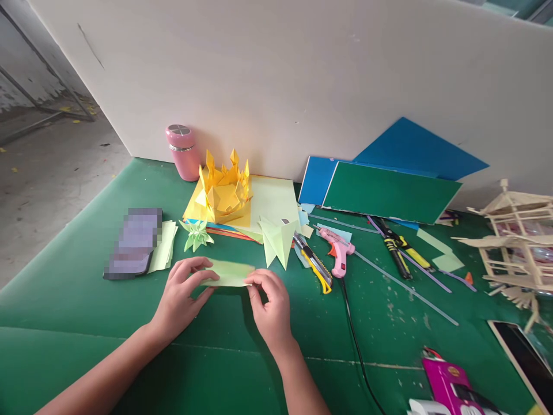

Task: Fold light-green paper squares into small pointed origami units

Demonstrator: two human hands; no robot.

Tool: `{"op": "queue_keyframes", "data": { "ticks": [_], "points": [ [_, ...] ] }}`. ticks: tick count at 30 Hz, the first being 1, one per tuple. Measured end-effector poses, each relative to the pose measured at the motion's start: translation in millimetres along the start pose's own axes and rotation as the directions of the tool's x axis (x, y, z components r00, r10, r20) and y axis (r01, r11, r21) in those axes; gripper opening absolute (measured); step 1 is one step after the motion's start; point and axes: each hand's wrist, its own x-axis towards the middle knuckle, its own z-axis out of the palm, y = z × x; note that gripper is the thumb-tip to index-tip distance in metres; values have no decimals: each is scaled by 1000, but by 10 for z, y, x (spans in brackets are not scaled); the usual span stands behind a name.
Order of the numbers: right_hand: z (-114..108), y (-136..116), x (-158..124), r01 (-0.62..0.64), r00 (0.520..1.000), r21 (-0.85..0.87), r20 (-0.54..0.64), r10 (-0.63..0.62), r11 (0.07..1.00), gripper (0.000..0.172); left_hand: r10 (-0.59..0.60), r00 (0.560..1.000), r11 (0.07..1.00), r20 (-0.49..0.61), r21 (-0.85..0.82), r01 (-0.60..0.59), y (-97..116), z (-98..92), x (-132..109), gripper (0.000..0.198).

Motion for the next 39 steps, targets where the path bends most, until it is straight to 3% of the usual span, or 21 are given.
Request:
{"op": "queue_keyframes", "data": {
  "ticks": [4, 7, 12, 16, 22, 31, 39],
  "points": [
    [-51, 7, -9, 60, 989, -52, 136, -53, 997, 16, 89, 983, 996, 158, -30, -86, -37, -69, -32, 25],
    [-85, 11, -31, 86, 966, -90, 251, -61, 992, 19, 87, 958, 996, 274, -15, -87, -56, -102, -64, 27],
    [-120, 5, -69, 89, 947, -117, 319, -48, 989, 19, 115, 920, 993, 374, -45, -106, -53, -132, -69, 23],
    [-117, -9, -57, 61, 952, -120, 306, -22, 991, 14, 151, 918, 987, 367, -102, -121, -76, -145, -51, 17],
    [-59, -23, -38, 3, 973, -99, 228, 20, 995, 14, 138, 933, 986, 333, -134, -98, -77, -144, -25, 30],
    [60, 11, -70, 6, 990, -219, 138, 25, 976, 16, -61, 965, 997, 255, -20, 69, -69, -53, -78, 33],
    [91, 39, -111, 74, 982, -298, 187, -17, 952, 22, -53, 976, 993, 212, 116, 29, -68, 7, -68, 31]
  ]
}}
